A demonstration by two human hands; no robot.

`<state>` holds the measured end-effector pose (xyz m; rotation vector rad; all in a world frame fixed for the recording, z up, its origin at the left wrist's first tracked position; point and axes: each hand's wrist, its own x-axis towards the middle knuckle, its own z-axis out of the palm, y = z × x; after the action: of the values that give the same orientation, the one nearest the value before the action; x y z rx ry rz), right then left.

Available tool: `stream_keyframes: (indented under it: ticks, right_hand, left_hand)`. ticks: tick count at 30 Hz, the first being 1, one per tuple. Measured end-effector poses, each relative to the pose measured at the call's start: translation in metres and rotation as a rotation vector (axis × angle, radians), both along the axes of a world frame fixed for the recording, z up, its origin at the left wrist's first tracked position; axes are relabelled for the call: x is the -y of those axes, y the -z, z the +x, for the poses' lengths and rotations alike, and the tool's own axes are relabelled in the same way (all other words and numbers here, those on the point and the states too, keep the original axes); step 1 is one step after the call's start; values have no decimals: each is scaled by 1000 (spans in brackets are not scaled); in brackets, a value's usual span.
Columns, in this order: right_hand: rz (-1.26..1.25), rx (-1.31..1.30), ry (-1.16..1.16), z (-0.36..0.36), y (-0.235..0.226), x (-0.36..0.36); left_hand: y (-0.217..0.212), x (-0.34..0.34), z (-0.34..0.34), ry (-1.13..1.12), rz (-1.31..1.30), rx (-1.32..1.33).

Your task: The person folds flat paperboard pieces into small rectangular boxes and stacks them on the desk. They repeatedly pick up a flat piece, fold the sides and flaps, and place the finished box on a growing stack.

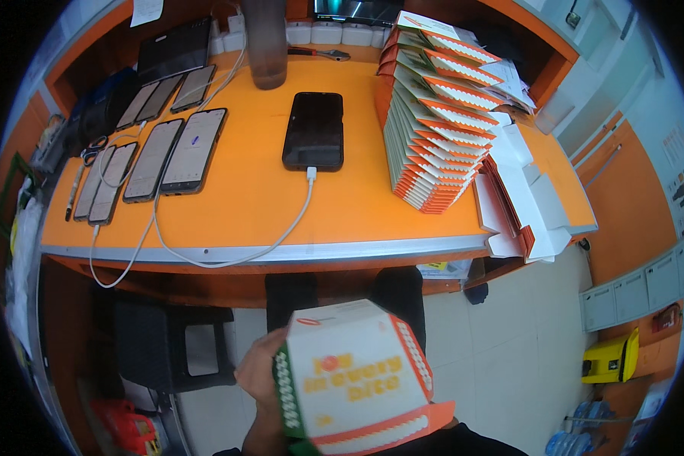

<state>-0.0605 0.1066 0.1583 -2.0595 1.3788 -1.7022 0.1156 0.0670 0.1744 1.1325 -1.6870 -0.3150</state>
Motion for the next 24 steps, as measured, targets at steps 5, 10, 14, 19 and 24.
stream_keyframes:
  ticks: [5, 10, 14, 19, 24]
  right_hand:
    - [-85, -252, 359, 1, -25, 6]
    - [179, 93, 202, 0, -28, 28]
    - [106, -113, 286, -1, -16, 33]
    - [113, -145, 184, 7, -2, 32]
    - [145, -111, 128, 11, 0, 24]
  left_hand:
    - [33, 3, 28, -11, 315, -271]
    - [82, -1, 67, 322, 990, -684]
    - [93, -32, 11, 428, 481, -1331]
    - [46, -39, -28, 288, 772, -1244]
    - [49, -2, -32, 203, 655, -1131]
